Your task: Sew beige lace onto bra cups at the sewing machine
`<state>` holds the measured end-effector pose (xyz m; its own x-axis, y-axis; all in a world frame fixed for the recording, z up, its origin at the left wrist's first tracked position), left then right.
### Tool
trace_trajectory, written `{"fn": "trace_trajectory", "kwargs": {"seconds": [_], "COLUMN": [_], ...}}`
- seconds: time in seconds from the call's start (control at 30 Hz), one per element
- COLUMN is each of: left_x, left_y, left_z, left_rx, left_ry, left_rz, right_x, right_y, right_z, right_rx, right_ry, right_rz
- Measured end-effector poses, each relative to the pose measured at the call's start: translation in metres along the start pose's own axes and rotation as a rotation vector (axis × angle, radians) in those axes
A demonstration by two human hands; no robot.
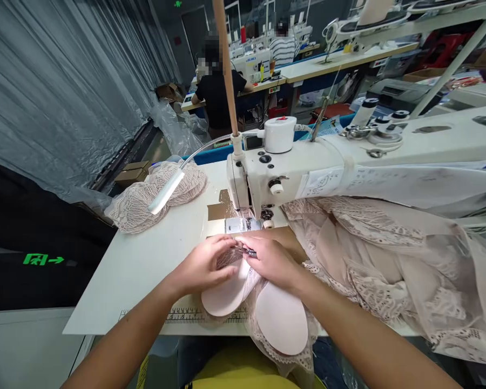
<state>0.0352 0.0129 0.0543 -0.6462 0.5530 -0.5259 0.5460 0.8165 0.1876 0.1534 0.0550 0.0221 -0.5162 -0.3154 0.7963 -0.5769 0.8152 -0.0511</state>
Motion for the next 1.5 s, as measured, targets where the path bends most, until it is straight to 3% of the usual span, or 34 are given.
{"fn": "trace_trajectory", "kwargs": {"seconds": [0.07,0.2,0.3,0.47,0.67,0.9,1.13,1.2,1.37,1.5], "left_x": [0.01,0.024,0.027,0.039,0.048,0.064,0.067,0.067,0.066,0.062], "left_y": [0.006,0.017,0.016,0.002,-0.005,-0.009,-0.01,-0.012,-0.013,-0.012], "left_z": [-0.002,0.015,0.02,0.018,0.026,0.031,0.034,0.035,0.036,0.034], "left_rx": [-0.039,0.089,0.092,-0.01,-0.059,-0.171,-0.193,-0.196,-0.201,-0.191], "left_ry": [0.019,-0.002,-0.047,-0.701,-1.149,-1.115,-1.074,-1.07,-1.114,-1.152], "left_rz": [0.019,-0.016,-0.055,-0.218,-0.302,-0.417,-0.468,-0.485,-0.512,-0.496], "right_x": [0.002,-0.004,-0.008,-0.007,-0.012,-0.012,-0.014,-0.013,0.01,0.016], "right_y": [-0.001,0.001,0.001,0.001,0.006,0.008,0.001,-0.003,-0.017,-0.017], "right_z": [0.0,-0.007,-0.011,-0.004,-0.012,-0.012,-0.018,-0.022,-0.02,-0.013], "right_rx": [0.014,-0.019,-0.017,0.145,0.031,-0.028,-0.151,-0.227,-0.343,-0.337], "right_ry": [0.081,0.198,0.203,0.222,0.239,0.116,-0.012,-0.067,-0.151,-0.216], "right_rz": [-0.005,0.076,0.128,0.116,0.084,0.101,0.15,0.085,-0.292,-0.304]}}
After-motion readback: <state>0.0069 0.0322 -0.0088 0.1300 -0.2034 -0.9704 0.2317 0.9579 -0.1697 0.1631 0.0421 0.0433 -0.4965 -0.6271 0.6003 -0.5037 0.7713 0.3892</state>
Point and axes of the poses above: each hand's wrist, its own y-axis towards the middle knuckle, its own z-axis out of the palm, x = y × z, the point moved 7 cm from there along y, towards the middle knuckle, and after that the axes turned 12 degrees about z, right-handed, at the moved point
